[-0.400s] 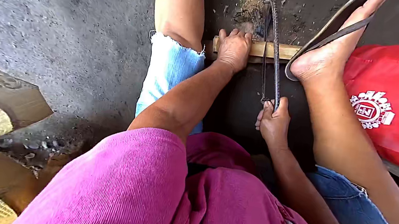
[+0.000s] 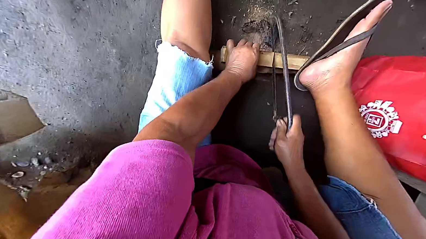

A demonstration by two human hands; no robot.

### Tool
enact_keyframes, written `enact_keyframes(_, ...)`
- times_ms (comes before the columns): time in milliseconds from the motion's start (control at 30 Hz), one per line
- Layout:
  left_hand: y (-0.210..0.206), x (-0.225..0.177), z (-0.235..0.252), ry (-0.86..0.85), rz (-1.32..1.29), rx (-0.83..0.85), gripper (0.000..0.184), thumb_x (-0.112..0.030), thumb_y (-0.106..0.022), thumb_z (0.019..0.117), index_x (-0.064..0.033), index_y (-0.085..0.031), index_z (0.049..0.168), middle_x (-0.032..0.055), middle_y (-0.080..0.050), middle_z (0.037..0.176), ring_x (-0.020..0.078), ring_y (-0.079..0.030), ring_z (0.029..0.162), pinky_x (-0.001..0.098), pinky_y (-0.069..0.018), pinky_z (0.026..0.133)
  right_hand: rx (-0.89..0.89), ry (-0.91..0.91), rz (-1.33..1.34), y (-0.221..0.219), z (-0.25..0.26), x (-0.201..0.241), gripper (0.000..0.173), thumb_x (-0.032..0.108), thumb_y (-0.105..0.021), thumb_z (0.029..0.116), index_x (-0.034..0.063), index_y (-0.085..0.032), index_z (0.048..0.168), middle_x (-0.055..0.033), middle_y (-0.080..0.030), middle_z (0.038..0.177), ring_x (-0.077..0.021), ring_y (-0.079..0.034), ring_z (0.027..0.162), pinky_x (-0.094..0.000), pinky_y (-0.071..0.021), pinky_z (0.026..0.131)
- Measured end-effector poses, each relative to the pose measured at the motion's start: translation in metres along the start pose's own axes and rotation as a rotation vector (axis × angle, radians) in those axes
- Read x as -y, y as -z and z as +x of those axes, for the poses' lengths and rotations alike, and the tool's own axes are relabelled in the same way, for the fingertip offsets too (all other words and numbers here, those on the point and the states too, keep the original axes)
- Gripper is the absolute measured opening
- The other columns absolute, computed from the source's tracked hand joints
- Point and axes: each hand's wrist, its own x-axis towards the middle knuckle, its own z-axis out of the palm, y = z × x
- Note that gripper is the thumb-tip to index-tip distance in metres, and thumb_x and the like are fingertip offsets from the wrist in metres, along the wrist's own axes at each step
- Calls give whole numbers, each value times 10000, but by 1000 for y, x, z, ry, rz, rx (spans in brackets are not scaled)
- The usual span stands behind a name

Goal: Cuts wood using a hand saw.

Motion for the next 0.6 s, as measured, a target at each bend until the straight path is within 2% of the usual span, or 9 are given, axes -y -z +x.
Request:
enact_keyframes(33,0,0,1,1,-2,-3,547,-229,-770,860,-47,-618,1353,162,-662,1348,364,-570,1320,652,-352,1081,-10,-26,-3,1,-11,-2,287,179,-436,1109,-14,-437,1321,-95,-596,714,-214,-653,574,-403,-598,591)
enact_keyframes(100,-2,-1,-1,2,7,11,538,-249,-785,857,-59,-627,1335,152,-665,1341,358,-570,1319,652,-354,1079,-16,-36,-49,0,-2,10,298,200,-443,1112,-15,-444,1319,-135,-619,762,-261,-670,613,-459,-597,618)
enact_keyframes(167,2,1,3,7,21,13,536,-255,-783,864,-71,-623,1341,148,-658,1356,353,-560,1334,648,-354,1083,-19,8,-73,-6,43,34,387,221,-439,1103,-25,-424,1402,-194,-654,875,-316,-691,675,-524,-602,650)
enact_keyframes(200,1,0,1,10,18,28,543,-255,-777,866,-74,-617,1353,152,-654,1364,356,-555,1343,650,-352,1089,-25,22,-74,-9,63,43,393,228,-437,1104,-13,-418,1414,-194,-652,903,-311,-693,678,-512,-607,644)
enact_keyframes(300,6,-1,-1,11,-7,9,563,-224,-780,858,-54,-609,1367,168,-638,1386,376,-538,1363,696,-326,1110,-60,79,-39,-12,84,46,355,249,-441,1111,13,-447,1376,-167,-645,846,-295,-684,654,-490,-602,627)
enact_keyframes(367,4,-5,1,15,-1,-6,567,-252,-796,847,-56,-617,1348,158,-645,1379,370,-548,1351,684,-345,1093,-37,66,-35,-5,66,36,357,272,-433,1116,25,-449,1373,-150,-634,801,-288,-675,627,-487,-599,604)
enact_keyframes(433,2,0,-3,21,23,19,576,-274,-798,850,-62,-618,1354,150,-647,1380,359,-552,1349,668,-347,1096,-2,20,-37,-4,18,14,344,266,-421,1121,21,-433,1361,-146,-621,760,-286,-669,594,-490,-598,576)
enact_keyframes(500,3,-2,-1,21,14,15,571,-251,-791,847,-53,-616,1353,157,-647,1376,366,-551,1346,664,-344,1095,-18,-10,-46,3,-10,-3,295,230,-439,1117,12,-451,1315,-122,-606,728,-258,-665,597,-462,-597,599)
enact_keyframes(600,0,-4,-3,12,23,15,555,-243,-795,835,-55,-629,1330,151,-662,1353,361,-563,1331,658,-353,1085,-60,15,-68,-7,3,4,291,216,-457,1110,-2,-457,1302,-145,-618,749,-283,-668,610,-482,-588,604)
